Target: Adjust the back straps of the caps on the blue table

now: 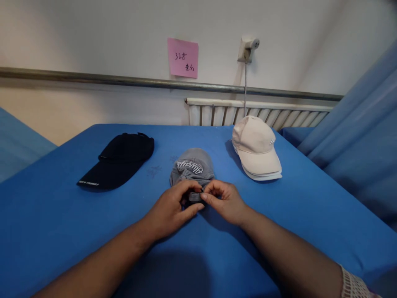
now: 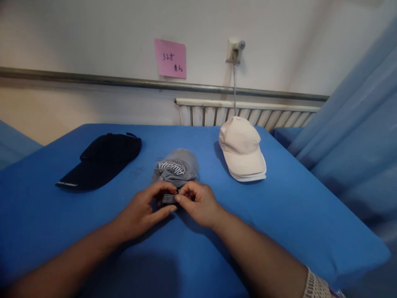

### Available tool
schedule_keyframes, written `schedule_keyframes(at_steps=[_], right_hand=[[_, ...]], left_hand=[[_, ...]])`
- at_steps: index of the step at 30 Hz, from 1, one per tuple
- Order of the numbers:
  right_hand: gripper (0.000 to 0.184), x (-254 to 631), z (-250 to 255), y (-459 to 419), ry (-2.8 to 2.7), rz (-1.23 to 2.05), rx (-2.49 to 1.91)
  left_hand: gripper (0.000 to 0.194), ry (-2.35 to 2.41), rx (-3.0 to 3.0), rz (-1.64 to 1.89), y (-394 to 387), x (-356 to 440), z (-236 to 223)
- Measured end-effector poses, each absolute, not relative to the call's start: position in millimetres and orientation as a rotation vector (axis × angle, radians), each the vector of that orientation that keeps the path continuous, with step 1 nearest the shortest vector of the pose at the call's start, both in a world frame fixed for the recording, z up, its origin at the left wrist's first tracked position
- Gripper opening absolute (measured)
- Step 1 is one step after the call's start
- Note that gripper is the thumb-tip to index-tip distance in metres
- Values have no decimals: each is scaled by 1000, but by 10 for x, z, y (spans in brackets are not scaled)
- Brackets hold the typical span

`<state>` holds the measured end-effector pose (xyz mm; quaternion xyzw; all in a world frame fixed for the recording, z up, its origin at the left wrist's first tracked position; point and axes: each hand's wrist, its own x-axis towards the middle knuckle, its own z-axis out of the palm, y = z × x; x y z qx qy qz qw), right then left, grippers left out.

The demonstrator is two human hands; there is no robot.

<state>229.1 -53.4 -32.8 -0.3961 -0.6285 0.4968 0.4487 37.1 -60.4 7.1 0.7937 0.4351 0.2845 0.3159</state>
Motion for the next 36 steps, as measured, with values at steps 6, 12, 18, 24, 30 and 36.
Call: schedule_keyframes(at_steps=[6, 12, 18, 24, 30, 36], right_hand=[[20, 2319, -343, -511, -1537, 1311, -941], [20, 2334, -318, -483, -1489, 1258, -1041], [19, 2314, -279, -480, -1428, 1189, -1120], [10, 2372, -291, -487, -1511, 1096, -1072], [53, 2433, -195, -583, -1913, 895, -786], [44, 2436, -227, -567, -2058, 683, -824]], left_hand=[[10, 1163, 2313, 735, -622, 399, 66], [13, 1259, 2377, 733, -612, 406, 62], [15, 1318, 2296, 690, -645, 413, 47], [13, 1295, 2238, 702, -626, 395, 30], [23, 1288, 2218, 785, -601, 374, 0], [28, 1183, 2100, 745, -622, 378, 71]])
